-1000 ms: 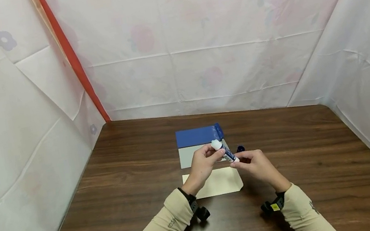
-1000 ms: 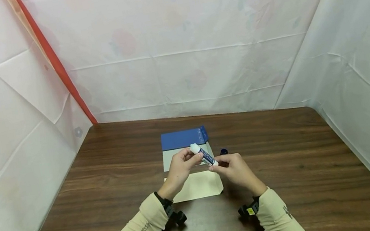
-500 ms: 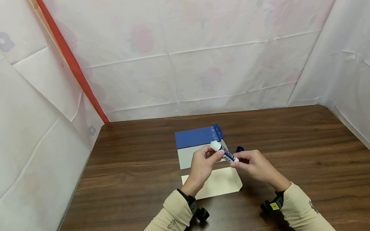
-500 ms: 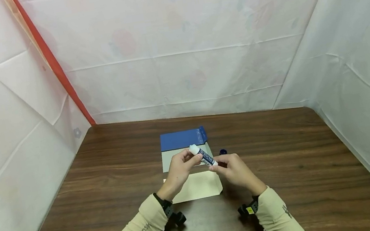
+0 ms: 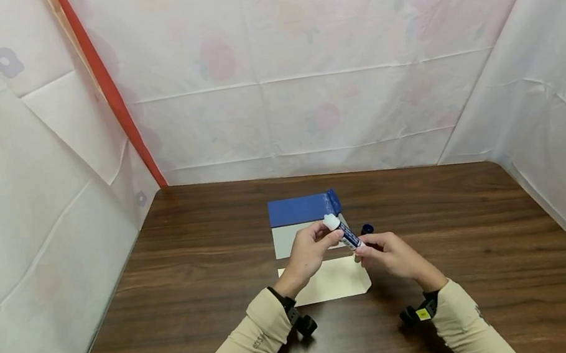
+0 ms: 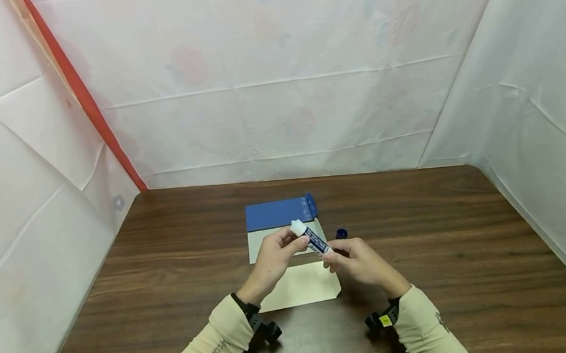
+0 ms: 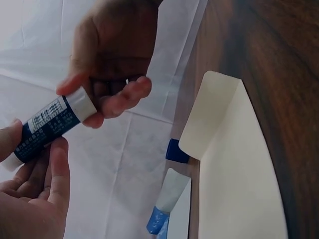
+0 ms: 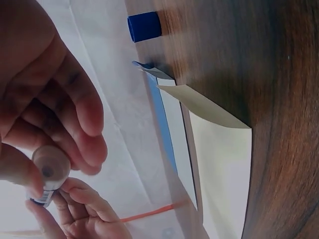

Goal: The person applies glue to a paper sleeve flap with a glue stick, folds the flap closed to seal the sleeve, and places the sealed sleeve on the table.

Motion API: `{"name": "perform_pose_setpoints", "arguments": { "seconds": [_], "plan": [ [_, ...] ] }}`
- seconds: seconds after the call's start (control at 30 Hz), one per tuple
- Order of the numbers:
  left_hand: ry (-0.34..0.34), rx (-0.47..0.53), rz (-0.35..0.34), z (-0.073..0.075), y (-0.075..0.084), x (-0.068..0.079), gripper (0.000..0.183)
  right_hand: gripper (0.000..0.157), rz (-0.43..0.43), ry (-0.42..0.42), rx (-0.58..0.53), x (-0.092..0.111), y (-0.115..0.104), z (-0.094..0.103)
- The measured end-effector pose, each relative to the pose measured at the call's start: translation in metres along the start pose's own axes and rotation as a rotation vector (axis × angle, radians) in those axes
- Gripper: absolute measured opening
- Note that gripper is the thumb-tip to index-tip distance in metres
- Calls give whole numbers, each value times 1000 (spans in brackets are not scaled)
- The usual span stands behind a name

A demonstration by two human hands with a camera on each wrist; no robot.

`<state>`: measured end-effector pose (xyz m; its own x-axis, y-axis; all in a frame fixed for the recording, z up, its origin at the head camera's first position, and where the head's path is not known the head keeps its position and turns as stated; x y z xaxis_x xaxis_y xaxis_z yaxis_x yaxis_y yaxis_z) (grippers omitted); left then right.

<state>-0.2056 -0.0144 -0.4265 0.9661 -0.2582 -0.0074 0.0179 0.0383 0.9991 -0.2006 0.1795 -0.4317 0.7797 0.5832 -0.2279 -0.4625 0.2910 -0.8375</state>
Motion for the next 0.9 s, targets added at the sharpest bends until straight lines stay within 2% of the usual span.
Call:
{"name": "perform_pose_setpoints", "arguments": {
  "seconds": [0.13,0.37,0.53,0.7,0.9],
  "plan": [
    [-13,-4,-19,2,2,0,24,25,6,7,-42,1,1,-1],
    [50,15,1,3,2,-1,24,21,-45,235,23,1,0,-1],
    [91,79,35,2,2,-2,24,23,-34,329,72,0,-6,-2],
    [97,102,58,1,2,-1,24,25,-62,355,86,-1,-9,-4],
    [98,87,66,2,2,-1,24,16,-37,289,149,-2,-8,-6]
  ]
}}
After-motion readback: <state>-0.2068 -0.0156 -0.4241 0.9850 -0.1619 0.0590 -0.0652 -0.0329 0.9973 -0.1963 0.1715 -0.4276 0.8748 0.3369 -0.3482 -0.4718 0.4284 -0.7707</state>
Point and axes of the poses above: each hand's wrist, its own x-axis away from the middle knuckle, its own z-axis out of the back of the hand, y = z × x, the point moved 2 cm from there along -x, towards the middle knuckle, and after that the axes turned 6 degrees about z, right-handed, at the moved point
